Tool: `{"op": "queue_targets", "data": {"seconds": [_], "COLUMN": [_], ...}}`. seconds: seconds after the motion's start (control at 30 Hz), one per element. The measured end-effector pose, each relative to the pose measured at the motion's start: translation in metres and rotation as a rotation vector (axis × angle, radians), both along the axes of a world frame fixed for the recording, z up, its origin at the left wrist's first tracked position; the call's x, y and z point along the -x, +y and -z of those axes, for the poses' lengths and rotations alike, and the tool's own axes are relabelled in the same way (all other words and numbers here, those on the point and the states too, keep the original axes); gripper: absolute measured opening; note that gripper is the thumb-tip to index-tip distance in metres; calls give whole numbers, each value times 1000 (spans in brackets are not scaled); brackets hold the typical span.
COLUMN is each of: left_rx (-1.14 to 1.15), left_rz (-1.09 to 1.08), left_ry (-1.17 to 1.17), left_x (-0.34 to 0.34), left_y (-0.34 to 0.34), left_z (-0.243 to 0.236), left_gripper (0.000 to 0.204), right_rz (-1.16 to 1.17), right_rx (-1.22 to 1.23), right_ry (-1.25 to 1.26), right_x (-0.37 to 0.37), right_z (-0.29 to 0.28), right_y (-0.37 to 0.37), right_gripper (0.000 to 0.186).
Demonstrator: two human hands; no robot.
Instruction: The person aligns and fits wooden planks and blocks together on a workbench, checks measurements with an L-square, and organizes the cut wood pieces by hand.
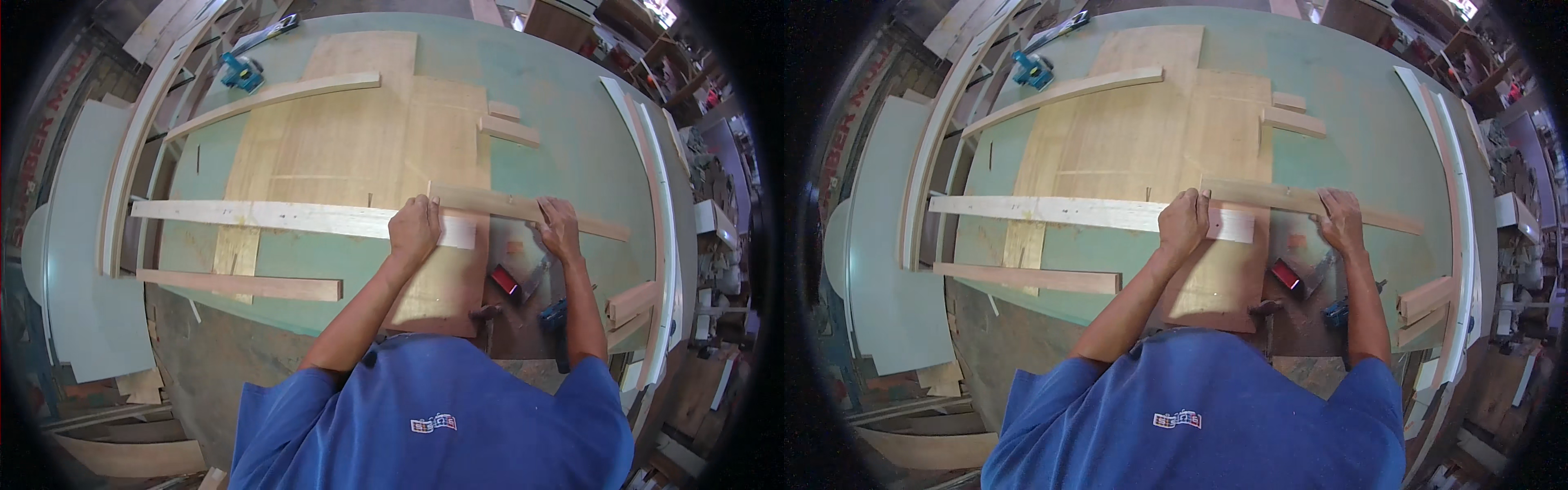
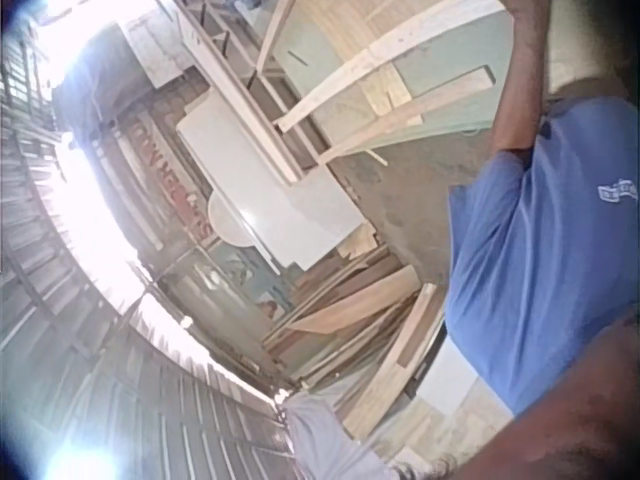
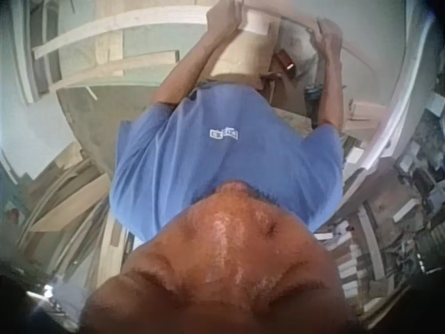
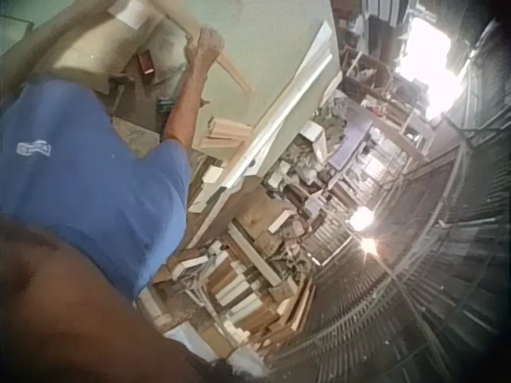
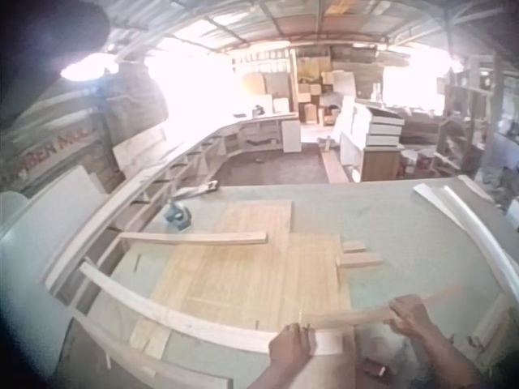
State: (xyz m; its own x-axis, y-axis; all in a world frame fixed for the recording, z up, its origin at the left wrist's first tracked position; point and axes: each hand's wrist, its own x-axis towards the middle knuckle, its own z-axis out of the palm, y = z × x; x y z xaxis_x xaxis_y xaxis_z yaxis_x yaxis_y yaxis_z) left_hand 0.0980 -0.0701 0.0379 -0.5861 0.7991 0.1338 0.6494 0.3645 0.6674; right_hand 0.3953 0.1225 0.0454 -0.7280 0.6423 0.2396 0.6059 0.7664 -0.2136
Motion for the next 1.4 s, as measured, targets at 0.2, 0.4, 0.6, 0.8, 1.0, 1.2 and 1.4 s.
{"op": "queue_targets", "data": {"seconds": [0.2,0.4,0.6,0.8,1.0,1.2,1.4], "left_rx": [-13,-184,-124,124,70,26,8], "left_rz": [100,368,380,394,417,420,414], "left_ry": [63,75,350,277,272,250,256], "left_x": [20,-11,2,29,33,40,55], "left_y": [-25,-29,13,31,29,23,16], "left_z": [29,47,62,96,97,95,97], "left_gripper": [22,24,71,73,63,56,58], "right_rz": [-46,-65,-63,-72,-105,-37,-54], "right_rx": [43,155,151,210,298,289,271], "right_ry": [21,-86,-157,-201,-208,-200,-179], "right_x": [16,60,90,98,74,75,86], "right_z": [10,20,35,40,32,36,40], "right_y": [-21,-30,-32,-29,-6,-15,-20], "right_gripper": [57,56,54,54,58,57,57]}}
